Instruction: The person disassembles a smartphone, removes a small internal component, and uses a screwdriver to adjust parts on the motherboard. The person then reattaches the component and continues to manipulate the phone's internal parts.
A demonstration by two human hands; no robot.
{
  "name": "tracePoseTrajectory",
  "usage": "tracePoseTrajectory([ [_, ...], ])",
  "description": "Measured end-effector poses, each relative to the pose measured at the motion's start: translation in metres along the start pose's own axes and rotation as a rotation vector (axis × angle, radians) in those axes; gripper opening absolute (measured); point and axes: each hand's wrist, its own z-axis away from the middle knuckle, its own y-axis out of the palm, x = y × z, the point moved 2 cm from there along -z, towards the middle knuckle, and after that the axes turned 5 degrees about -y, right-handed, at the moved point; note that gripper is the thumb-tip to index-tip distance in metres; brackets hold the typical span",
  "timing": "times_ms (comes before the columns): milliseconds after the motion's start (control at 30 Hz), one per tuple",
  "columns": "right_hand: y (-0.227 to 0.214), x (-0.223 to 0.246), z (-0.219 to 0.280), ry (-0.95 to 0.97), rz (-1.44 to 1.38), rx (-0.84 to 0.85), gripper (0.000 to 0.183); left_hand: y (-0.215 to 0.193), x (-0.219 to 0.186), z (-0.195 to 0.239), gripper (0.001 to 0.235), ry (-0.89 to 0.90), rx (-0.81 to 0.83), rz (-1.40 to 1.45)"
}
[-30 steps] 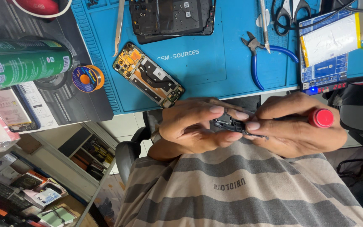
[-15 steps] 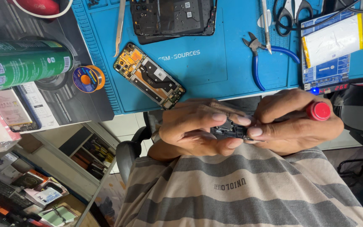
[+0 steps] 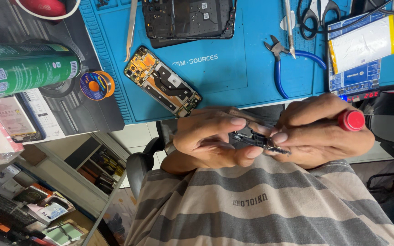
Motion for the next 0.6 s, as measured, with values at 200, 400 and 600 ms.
tracePoseTrajectory([
  [200,-0.0026,0.0042,-0.0019,0.032,-0.063,0.080,0.033,0.0029,0.0021,0.0019,0.048,0.034,-0.042,0.010],
  [400,-0.0038,0.0009,0.0000,-0.064,-0.035,0.118,0.032,0.0016,0.0011,0.0045,0.049,0.000,-0.020,-0.017],
  [600,-0.0039,-0.0048,0.0071,-0.178,0.038,0.124,0.032,-0.0039,-0.0012,0.0103,0.054,-0.100,0.018,-0.136],
])
